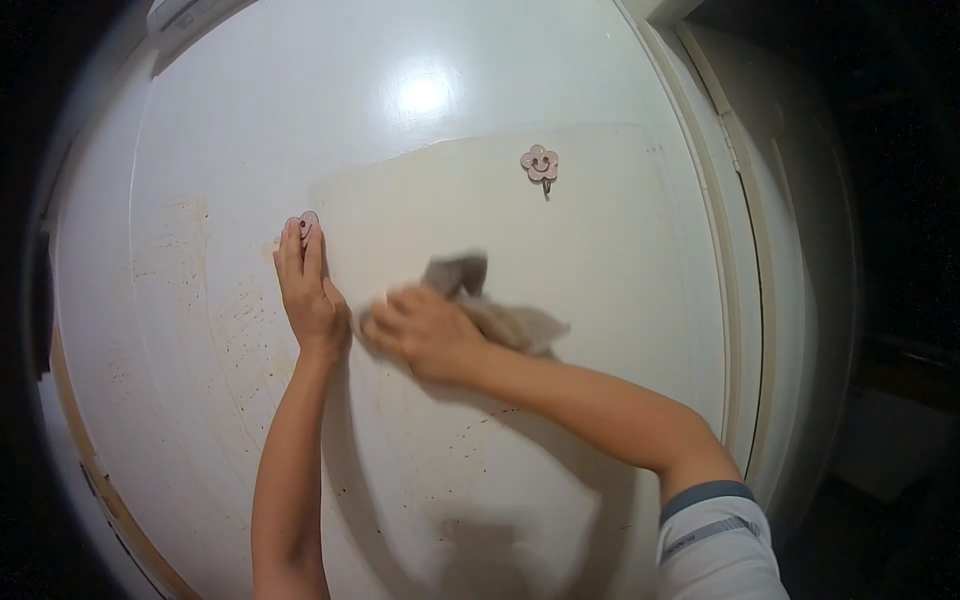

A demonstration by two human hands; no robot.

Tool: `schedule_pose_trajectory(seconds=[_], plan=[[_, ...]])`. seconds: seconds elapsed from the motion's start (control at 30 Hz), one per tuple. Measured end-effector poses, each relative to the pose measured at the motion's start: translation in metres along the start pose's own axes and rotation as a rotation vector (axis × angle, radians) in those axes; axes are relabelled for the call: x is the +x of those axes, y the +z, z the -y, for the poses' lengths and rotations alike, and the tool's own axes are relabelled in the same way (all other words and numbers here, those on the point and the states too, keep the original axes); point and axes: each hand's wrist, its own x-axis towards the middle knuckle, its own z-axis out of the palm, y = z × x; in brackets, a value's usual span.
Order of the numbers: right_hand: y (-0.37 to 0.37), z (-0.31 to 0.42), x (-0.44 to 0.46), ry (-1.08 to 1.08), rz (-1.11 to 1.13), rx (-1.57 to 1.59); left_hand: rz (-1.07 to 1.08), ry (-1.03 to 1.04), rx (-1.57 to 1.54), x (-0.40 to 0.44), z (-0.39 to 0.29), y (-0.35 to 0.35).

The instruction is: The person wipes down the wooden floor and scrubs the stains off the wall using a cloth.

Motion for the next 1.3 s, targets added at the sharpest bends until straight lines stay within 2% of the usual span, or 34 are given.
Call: schedule_pose_trajectory(seconds=[0.03, 0.1, 0.17, 0.27, 0.3, 0.33, 0.4, 0.5, 0.6, 0.73, 0.77, 0.83, 0.87, 0.9, 0.93, 1.0, 1.03, 1.13, 1.2, 1.3], plan=[[-0.004, -0.005, -0.008, -0.002, -0.002, -0.002, 0.000, 0.014, 0.007, 0.001, -0.001, -0.002], [-0.013, -0.013, -0.022, -0.280, 0.053, 0.033, 0.000, 0.033, 0.021, 0.001, -0.002, -0.004], [-0.020, -0.045, -0.003, -0.218, 0.031, -0.087, 0.002, 0.022, 0.033, 0.001, -0.001, -0.002], [-0.021, -0.108, 0.050, 0.094, -0.083, -0.191, -0.009, 0.015, 0.051, 0.001, -0.001, 0.002], [-0.025, -0.112, 0.068, 0.215, -0.144, -0.226, -0.003, 0.012, 0.052, -0.002, -0.002, 0.002], [-0.018, -0.119, 0.081, 0.230, -0.224, -0.275, 0.001, 0.007, 0.031, -0.002, -0.003, 0.001], [-0.007, -0.114, 0.087, 0.318, -0.232, -0.256, -0.027, 0.001, 0.017, 0.003, -0.002, -0.001], [-0.010, -0.083, 0.059, 0.235, -0.119, -0.206, -0.011, 0.000, 0.016, 0.001, -0.001, -0.002], [-0.023, -0.053, 0.007, 0.033, -0.011, -0.162, -0.002, -0.007, 0.004, 0.001, -0.004, -0.005], [-0.042, -0.068, -0.020, -0.153, 0.095, -0.092, 0.001, -0.019, 0.005, 0.002, -0.005, -0.005], [-0.045, -0.082, -0.012, -0.139, 0.097, -0.142, 0.008, -0.026, 0.012, 0.002, -0.006, -0.005], [-0.050, -0.114, 0.012, 0.076, -0.007, -0.169, -0.001, -0.021, 0.008, 0.003, -0.007, -0.004], [-0.050, -0.132, 0.026, 0.255, -0.003, -0.205, -0.009, -0.020, 0.011, 0.003, -0.007, -0.004], [-0.055, -0.132, 0.045, 0.362, -0.104, -0.233, -0.008, -0.017, 0.014, 0.003, -0.007, -0.004], [-0.047, -0.132, 0.054, 0.363, -0.107, -0.227, -0.003, -0.019, 0.032, 0.003, -0.008, -0.004], [-0.027, -0.128, 0.069, 0.414, -0.179, -0.407, 0.002, -0.028, 0.054, 0.003, -0.006, -0.005], [-0.015, -0.118, 0.069, 0.396, -0.125, -0.331, 0.003, -0.025, 0.062, 0.003, -0.006, -0.005], [-0.002, -0.063, 0.036, 0.165, -0.089, -0.160, -0.004, -0.023, 0.045, 0.004, -0.006, -0.005], [-0.016, -0.034, 0.001, 0.018, 0.040, -0.137, -0.010, -0.023, 0.027, 0.001, -0.006, -0.005], [-0.044, -0.047, -0.035, -0.093, 0.107, -0.100, 0.016, -0.034, 0.025, 0.002, -0.006, -0.006]])
